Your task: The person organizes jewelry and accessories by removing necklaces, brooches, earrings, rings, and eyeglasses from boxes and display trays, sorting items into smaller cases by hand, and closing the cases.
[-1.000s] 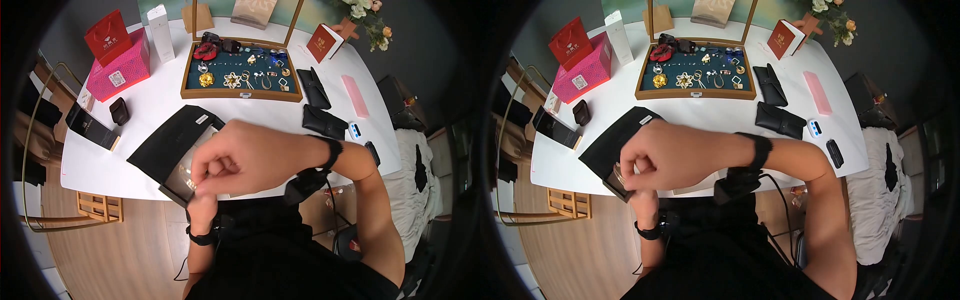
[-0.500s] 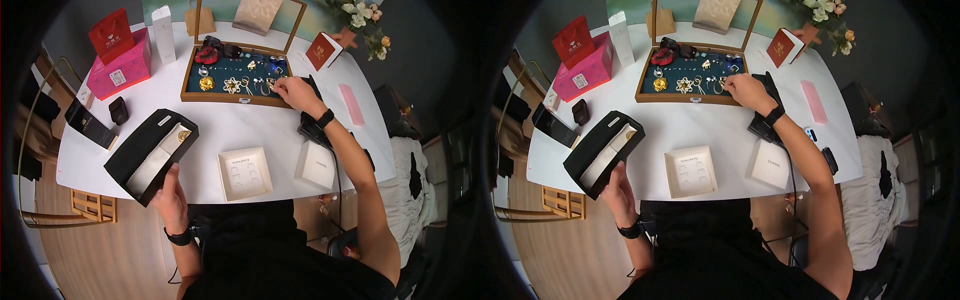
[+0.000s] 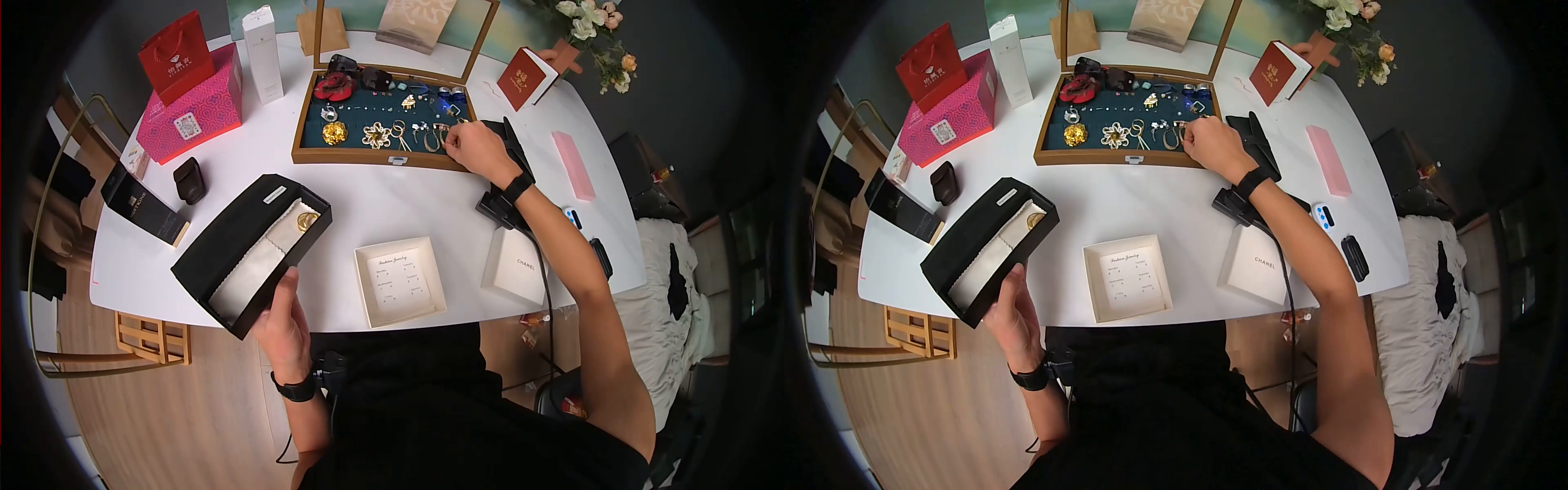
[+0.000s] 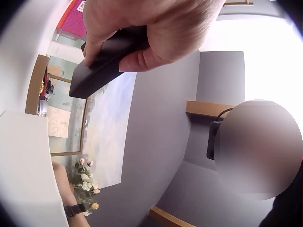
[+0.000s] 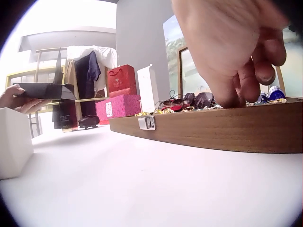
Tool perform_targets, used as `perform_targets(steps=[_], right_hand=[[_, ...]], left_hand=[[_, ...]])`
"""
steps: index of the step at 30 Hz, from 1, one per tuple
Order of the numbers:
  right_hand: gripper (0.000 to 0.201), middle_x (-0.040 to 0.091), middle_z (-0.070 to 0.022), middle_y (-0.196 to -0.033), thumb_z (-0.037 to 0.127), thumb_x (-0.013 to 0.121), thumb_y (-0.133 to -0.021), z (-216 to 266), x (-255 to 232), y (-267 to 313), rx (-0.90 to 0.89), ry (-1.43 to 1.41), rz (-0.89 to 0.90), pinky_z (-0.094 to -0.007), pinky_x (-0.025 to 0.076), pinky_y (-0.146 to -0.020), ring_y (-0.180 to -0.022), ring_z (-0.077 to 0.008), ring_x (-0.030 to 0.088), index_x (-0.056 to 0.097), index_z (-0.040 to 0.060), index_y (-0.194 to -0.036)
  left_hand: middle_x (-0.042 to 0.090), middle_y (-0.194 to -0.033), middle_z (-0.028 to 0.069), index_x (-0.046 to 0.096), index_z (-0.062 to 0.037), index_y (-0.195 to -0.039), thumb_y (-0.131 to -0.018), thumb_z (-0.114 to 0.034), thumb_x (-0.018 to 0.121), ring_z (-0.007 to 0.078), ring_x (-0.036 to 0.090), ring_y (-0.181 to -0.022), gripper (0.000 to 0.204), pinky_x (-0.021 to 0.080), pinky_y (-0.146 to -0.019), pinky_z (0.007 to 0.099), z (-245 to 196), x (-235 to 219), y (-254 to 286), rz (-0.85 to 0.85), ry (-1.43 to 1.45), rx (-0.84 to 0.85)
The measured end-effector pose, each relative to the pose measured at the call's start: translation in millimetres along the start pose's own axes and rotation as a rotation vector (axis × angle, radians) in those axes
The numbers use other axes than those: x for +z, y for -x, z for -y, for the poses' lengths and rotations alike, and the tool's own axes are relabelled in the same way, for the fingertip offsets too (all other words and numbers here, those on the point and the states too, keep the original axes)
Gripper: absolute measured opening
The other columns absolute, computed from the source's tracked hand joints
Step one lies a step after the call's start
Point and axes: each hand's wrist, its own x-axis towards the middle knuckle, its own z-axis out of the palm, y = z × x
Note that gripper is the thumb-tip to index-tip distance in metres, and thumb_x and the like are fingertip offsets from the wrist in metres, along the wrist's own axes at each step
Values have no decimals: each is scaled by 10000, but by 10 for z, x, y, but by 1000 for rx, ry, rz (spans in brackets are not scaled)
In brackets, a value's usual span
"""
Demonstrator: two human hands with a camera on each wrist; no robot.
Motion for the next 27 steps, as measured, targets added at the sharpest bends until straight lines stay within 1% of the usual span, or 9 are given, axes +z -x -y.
perform_targets(steps=[12, 14, 15, 16, 17, 18, 20, 24, 27], right_hand=[[140, 709, -160, -789, 171, 693, -851, -80, -82, -35, -67, -2, 30, -412, 538, -662, -722, -327, 682, 742, 39, -861], [172, 690, -147, -744, 184, 696, -871, 37, -341, 19, 36, -133, -5, -363, 512, -613, -636, -246, 655, 751, 28, -919], [178, 666, -82, -698, 171, 695, -897, 12, -407, 56, -18, -193, -65, -283, 464, -569, -583, -131, 580, 749, 14, -961], [178, 666, -82, -698, 171, 695, -897, 38, -508, 115, -17, -197, -57, -283, 464, -569, -583, -131, 580, 749, 14, -961], [175, 675, -73, -706, 167, 694, -901, 126, -619, 180, -74, -337, -78, -285, 470, -573, -592, -127, 586, 745, 9, -958], [173, 684, -65, -714, 163, 693, -905, 243, -704, 237, -139, -487, -88, -286, 476, -576, -601, -122, 592, 740, 4, -954], [138, 669, -26, -718, 125, 708, -903, 522, -877, 397, -190, -585, -28, -233, 440, -561, -612, -50, 533, 741, 1, -953], [85, 696, -45, -767, 91, 713, -881, 1085, -1121, 679, -481, -487, 23, -244, 468, -583, -625, -116, 596, 747, 47, -945], [157, 633, -37, -739, 74, 747, -824, 1244, -1026, 709, -814, -419, 52, -332, 457, -526, -579, -207, 580, 749, 120, -974]], left_hand=[[643, -1139, 73, 592, 15, -1206, -842, 107, 685, 155, 630, -1041, 387, 495, -949, 283, 41, -91, -35, 17, 10, 10], [646, -1145, 75, 603, 21, -1187, -850, 95, 684, 162, 631, -1049, 354, 492, -961, 290, 62, -142, -39, 50, -9, 16], [646, -1145, 75, 603, 21, -1187, -850, 95, 684, 162, 631, -1049, 354, 492, -961, 290, 92, -154, -35, 48, -11, 12], [654, -1125, 73, 615, 23, -1168, -857, 84, 682, 164, 635, -1030, 324, 497, -946, 292, 113, -171, -25, 44, -12, -30], [661, -1104, 71, 626, 24, -1148, -864, 73, 680, 165, 639, -1012, 293, 501, -930, 295, 103, -198, -7, 31, -18, -64], [675, -1045, 65, 645, 22, -1115, -873, 51, 678, 164, 646, -954, 245, 511, -890, 299, 89, -138, 11, 162, -30, 47], [676, -998, 57, 653, 12, -1085, -867, 54, 669, 161, 645, -910, 223, 515, -867, 304, 141, -243, 63, 170, -89, -85], [646, -870, 2, 674, 5, -937, -850, 56, 663, 107, 593, -805, 102, 479, -780, 261, 77, -33, 113, 327, -176, -48], [614, -801, -34, 667, -7, -888, -854, 34, 678, 74, 553, -745, 54, 454, -715, 243, 65, 45, 197, 373, -280, -90]])
